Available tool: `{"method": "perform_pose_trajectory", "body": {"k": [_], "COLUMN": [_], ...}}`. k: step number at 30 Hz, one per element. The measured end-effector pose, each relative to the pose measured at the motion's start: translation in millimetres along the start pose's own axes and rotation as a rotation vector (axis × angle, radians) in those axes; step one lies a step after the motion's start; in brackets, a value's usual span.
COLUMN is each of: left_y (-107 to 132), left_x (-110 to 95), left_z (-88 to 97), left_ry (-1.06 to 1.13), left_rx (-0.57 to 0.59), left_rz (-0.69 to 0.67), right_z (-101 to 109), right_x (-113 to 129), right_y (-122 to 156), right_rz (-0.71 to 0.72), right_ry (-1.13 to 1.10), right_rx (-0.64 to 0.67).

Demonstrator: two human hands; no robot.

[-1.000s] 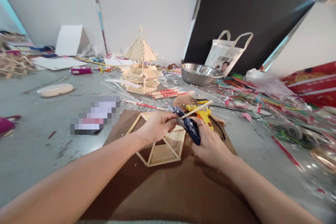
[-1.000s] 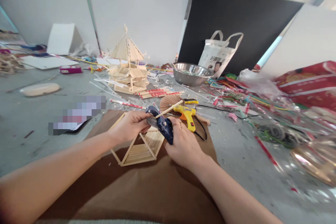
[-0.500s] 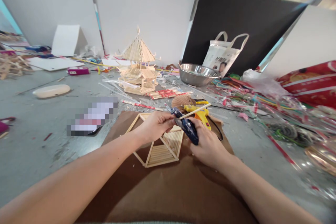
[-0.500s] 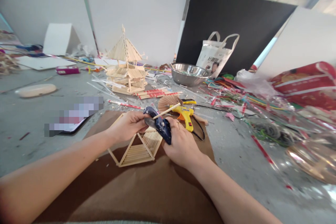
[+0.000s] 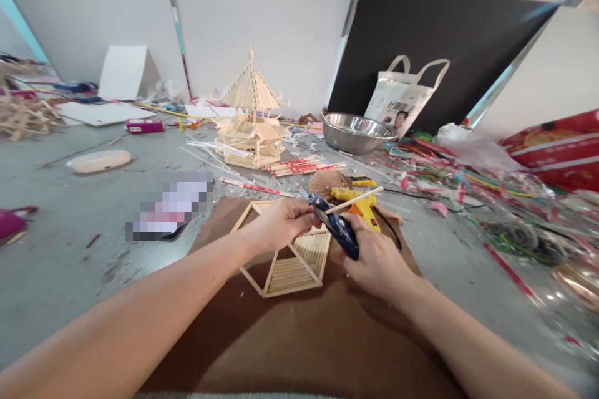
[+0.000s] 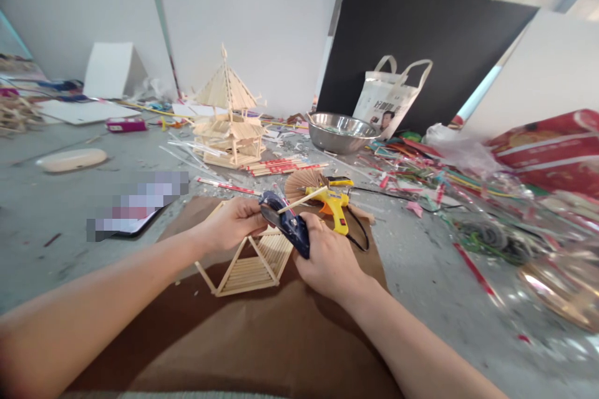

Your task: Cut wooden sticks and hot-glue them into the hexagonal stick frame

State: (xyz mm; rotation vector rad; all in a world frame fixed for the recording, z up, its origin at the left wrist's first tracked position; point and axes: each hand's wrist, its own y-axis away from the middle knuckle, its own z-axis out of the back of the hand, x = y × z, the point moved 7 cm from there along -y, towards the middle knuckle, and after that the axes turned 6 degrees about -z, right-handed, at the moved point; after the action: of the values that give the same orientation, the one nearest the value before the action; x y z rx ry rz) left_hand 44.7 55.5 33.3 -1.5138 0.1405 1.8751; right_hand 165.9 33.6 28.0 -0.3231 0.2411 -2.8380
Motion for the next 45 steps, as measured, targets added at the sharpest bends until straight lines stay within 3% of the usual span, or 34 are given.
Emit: {"method": "perform_pose_trajectory", "body": {"k": [22,26,33,45], "left_y": [0,-1,-2,-6], "left_x": [-12,-6,8,23], "left_z": [9.9,11.6,17.0,36.0], "left_ry": [-0.293,-0.293,-0.282,-0.416], "left_rx": [-0.106,-0.125,-0.167,-0.219], "left_rz": [0.011,0.013,0.134,0.206], "right_z": [1,-1,-4,-14], "right_x": [2,3,2,12], "right_y": [0,-3,-15,-35], "right_rz": [-0.049,-0.05,-0.079,-0.04], "right_ry": [-0.074,-0.093,-0.116,-0.349], "right_rx": [0.092,0.119,0.214,0.329]}}
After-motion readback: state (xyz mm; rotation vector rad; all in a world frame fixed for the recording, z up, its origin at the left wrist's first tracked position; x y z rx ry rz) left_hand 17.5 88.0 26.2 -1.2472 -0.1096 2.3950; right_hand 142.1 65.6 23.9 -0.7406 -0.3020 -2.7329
